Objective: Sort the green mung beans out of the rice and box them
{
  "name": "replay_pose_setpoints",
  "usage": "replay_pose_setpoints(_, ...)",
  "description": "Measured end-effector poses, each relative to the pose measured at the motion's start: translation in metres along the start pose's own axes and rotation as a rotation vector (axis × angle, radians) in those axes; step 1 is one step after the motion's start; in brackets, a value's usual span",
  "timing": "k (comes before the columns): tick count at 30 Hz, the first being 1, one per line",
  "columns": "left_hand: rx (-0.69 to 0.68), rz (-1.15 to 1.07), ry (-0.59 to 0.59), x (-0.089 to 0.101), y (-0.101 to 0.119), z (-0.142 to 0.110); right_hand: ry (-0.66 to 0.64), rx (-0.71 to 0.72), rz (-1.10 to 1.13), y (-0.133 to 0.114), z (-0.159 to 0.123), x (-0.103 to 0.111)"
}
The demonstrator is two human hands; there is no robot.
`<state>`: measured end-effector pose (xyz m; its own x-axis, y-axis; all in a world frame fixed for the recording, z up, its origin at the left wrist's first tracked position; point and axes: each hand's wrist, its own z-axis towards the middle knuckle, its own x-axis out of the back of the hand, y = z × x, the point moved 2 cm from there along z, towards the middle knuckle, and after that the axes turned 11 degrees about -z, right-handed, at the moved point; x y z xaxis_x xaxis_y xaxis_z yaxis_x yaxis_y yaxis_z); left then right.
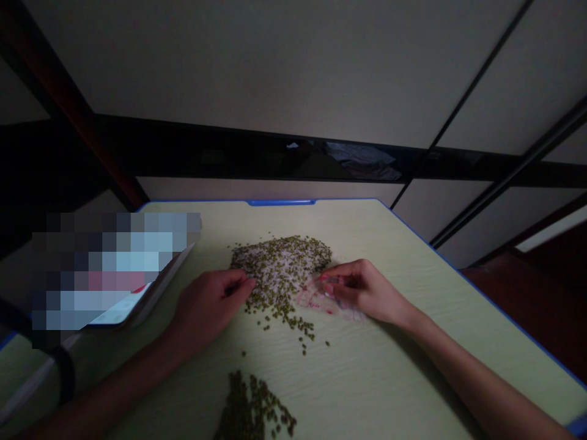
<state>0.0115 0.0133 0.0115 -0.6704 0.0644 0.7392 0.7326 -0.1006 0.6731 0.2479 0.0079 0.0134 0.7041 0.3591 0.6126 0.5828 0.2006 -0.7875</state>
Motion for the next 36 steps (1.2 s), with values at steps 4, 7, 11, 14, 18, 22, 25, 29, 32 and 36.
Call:
replay_pose_setpoints(4,-0.009,-0.007,0.003,-0.0003,0.0007,0.0007,0.013,0.001,-0.03,-0.0008,0.0001,-0.0031)
replay_pose_setpoints(7,-0.004,-0.013,-0.004,-0.0006,0.0003,0.0009,0.022,0.002,-0.05,-0.0013,0.0012,-0.0049)
replay_pose_setpoints(11,0.012,-0.011,-0.004,-0.0004,0.0,0.0004,0.023,-0.002,-0.058,-0.003,0.0018,-0.006)
replay_pose_setpoints(14,0.015,-0.016,-0.001,-0.0001,0.0,0.0002,0.034,0.004,-0.06,-0.0047,0.0012,-0.006)
replay_pose_setpoints(18,0.008,-0.014,0.004,-0.0002,-0.0007,-0.0002,0.034,0.005,-0.071,-0.0055,0.001,-0.0065)
replay_pose_setpoints(22,0.011,-0.004,0.011,-0.0006,-0.0015,-0.001,0.012,0.041,-0.088,-0.0055,0.0015,-0.0081)
replay_pose_setpoints(25,0.009,0.0,0.008,-0.0007,-0.0008,-0.0009,0.015,0.067,-0.106,-0.006,0.0012,-0.0088)
replay_pose_setpoints(29,0.007,0.001,0.005,-0.0006,0.001,0.0002,-0.011,0.086,-0.096,-0.0082,0.0,-0.0101)
replay_pose_setpoints(32,0.015,-0.006,-0.001,-0.0008,0.0013,0.0005,-0.034,0.087,-0.078,-0.0093,-0.0007,-0.0102)
replay_pose_setpoints(36,0.011,0.0,0.012,-0.0004,0.0008,0.0,-0.005,0.062,-0.081,-0.0082,-0.0002,-0.0084)
